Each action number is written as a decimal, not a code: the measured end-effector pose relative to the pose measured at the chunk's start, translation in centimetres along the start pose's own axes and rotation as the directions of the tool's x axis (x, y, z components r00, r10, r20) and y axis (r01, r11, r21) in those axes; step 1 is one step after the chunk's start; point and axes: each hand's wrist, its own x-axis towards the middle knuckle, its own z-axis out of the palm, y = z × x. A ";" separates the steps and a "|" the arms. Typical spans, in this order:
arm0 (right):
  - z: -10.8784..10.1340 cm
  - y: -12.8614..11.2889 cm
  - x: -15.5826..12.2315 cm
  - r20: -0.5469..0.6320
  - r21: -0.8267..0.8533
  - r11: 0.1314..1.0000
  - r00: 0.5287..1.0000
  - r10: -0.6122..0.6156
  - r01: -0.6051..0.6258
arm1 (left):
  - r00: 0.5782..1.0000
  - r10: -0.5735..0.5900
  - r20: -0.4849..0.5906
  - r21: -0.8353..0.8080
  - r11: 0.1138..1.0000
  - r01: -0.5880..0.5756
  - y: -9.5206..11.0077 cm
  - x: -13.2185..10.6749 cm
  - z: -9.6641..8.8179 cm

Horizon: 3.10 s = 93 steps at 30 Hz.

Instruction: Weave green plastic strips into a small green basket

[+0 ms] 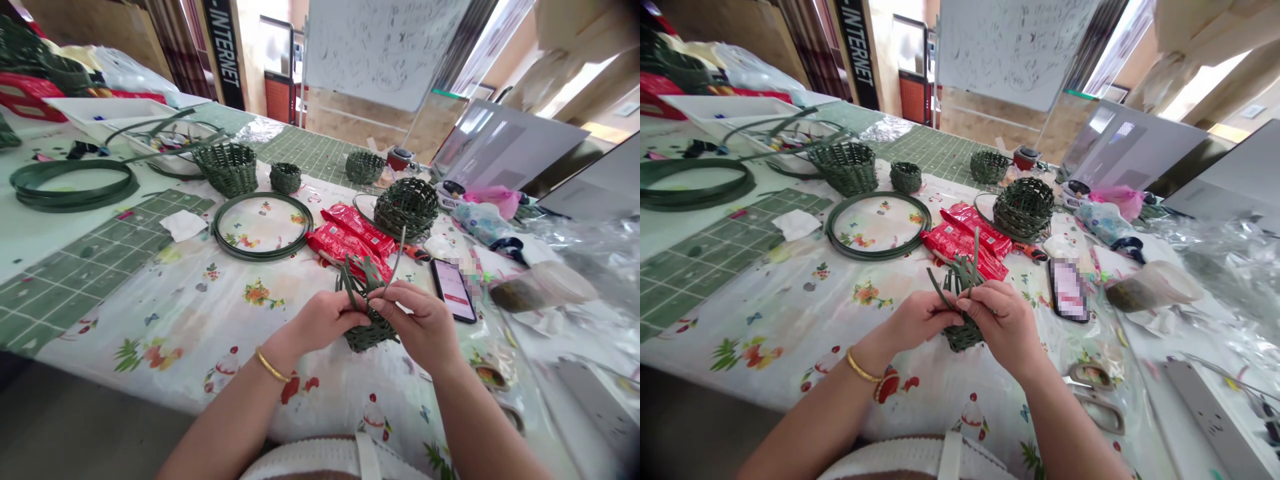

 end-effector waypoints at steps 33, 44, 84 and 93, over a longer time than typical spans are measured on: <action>-1.7 1.4 2.7 0.259 -0.143 0.983 0.963 -0.078 0.118 | 0.982 -0.021 -0.186 -0.344 0.938 -0.045 -2.0 0.6 1.9; -2.0 1.4 2.7 0.346 0.000 0.998 0.937 -0.059 0.063 | 0.983 -0.001 -0.181 -0.341 0.938 -0.062 -1.9 0.5 2.1; -1.3 3.7 1.6 0.233 0.491 0.866 0.972 -0.026 -0.095 | 0.970 -0.047 -0.237 -0.348 0.937 -0.040 -1.9 0.7 2.4; -1.8 5.5 1.2 0.194 0.473 0.879 0.966 -0.169 0.059 | 0.934 -0.174 -0.312 -0.463 0.886 0.011 -1.5 1.1 2.9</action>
